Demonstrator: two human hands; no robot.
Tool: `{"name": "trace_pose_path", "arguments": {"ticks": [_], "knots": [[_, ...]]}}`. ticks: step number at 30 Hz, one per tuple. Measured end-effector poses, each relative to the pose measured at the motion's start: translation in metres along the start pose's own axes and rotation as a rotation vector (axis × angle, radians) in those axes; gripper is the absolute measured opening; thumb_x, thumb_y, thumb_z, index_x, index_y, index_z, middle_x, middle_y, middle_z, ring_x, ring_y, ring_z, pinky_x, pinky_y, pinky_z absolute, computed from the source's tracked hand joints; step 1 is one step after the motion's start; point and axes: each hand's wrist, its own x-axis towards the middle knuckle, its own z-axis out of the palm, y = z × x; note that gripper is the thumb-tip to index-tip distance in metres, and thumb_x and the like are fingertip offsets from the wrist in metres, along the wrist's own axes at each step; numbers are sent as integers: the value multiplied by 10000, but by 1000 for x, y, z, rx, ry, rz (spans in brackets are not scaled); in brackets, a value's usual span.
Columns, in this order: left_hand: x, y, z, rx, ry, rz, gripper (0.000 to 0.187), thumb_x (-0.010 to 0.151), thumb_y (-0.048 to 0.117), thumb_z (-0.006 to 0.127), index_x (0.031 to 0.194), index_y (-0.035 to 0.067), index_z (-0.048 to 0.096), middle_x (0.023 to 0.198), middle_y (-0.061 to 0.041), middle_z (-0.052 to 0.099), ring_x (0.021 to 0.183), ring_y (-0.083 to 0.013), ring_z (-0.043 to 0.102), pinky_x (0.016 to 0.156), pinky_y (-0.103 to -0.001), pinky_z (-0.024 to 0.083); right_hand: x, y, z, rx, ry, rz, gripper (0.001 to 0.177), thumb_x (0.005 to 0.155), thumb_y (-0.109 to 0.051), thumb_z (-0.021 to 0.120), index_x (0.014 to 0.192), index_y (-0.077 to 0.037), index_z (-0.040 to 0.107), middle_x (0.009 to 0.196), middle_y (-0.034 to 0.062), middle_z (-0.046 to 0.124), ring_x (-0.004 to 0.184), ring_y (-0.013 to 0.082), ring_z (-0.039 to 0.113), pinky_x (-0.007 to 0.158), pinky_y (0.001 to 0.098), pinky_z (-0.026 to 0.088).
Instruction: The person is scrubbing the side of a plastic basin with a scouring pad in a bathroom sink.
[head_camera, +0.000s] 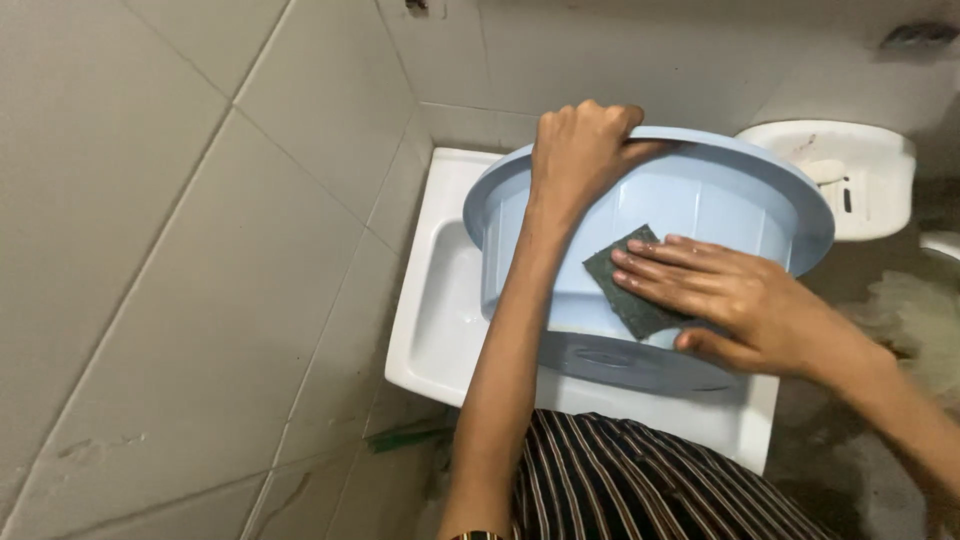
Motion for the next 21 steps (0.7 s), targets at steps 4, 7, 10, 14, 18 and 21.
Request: {"name": "trace_pose_path", "arguments": {"ticks": [4, 7, 10, 14, 18, 21], "knots": [[4, 3, 3, -17, -45, -19, 532, 741, 627, 768, 687, 98, 753, 546, -139, 663, 560, -326, 702, 518, -446, 513, 3, 28, -6, -87, -35, 96, 634, 1080, -532, 217, 1470, -144, 532, 1536, 32, 546, 1449, 270, 484, 1278, 497, 329], [2, -2, 16, 11, 34, 52, 445, 766, 579, 747, 737, 135, 774, 618, -136, 682, 602, -328, 711, 536, -447, 526, 0, 16, 1, -143, 44, 296, 588, 1127, -499, 228, 1506, -153, 514, 1560, 50, 522, 1484, 304, 455, 1293, 494, 302], [10, 0, 11, 7, 82, 96, 488, 719, 608, 753, 699, 120, 771, 600, -152, 681, 575, -350, 702, 522, -458, 529, -4, -4, 5, -73, 103, 241, 633, 1092, -534, 222, 1524, -149, 479, 1562, 53, 500, 1481, 304, 438, 1268, 475, 310], [11, 7, 15, -2, -17, 66, 502, 734, 620, 742, 704, 120, 774, 606, -147, 692, 588, -341, 713, 536, -462, 532, -13, 10, -1, -79, 15, 132, 646, 1051, -575, 225, 1493, -188, 495, 1533, 20, 529, 1444, 257, 475, 1251, 474, 331], [14, 6, 23, -15, 32, 89, 487, 747, 614, 736, 729, 130, 788, 624, -153, 694, 595, -350, 710, 527, -455, 534, -8, 31, -6, -199, 27, 308, 610, 1116, -536, 199, 1519, -175, 479, 1565, 44, 512, 1475, 257, 468, 1271, 488, 330], [18, 2, 21, -17, -14, 83, 495, 744, 620, 743, 697, 128, 781, 592, -146, 689, 584, -340, 716, 533, -455, 539, -9, 10, -3, -177, 46, 219, 681, 1073, -565, 208, 1539, -133, 452, 1565, 70, 493, 1472, 283, 439, 1247, 476, 344]]}}
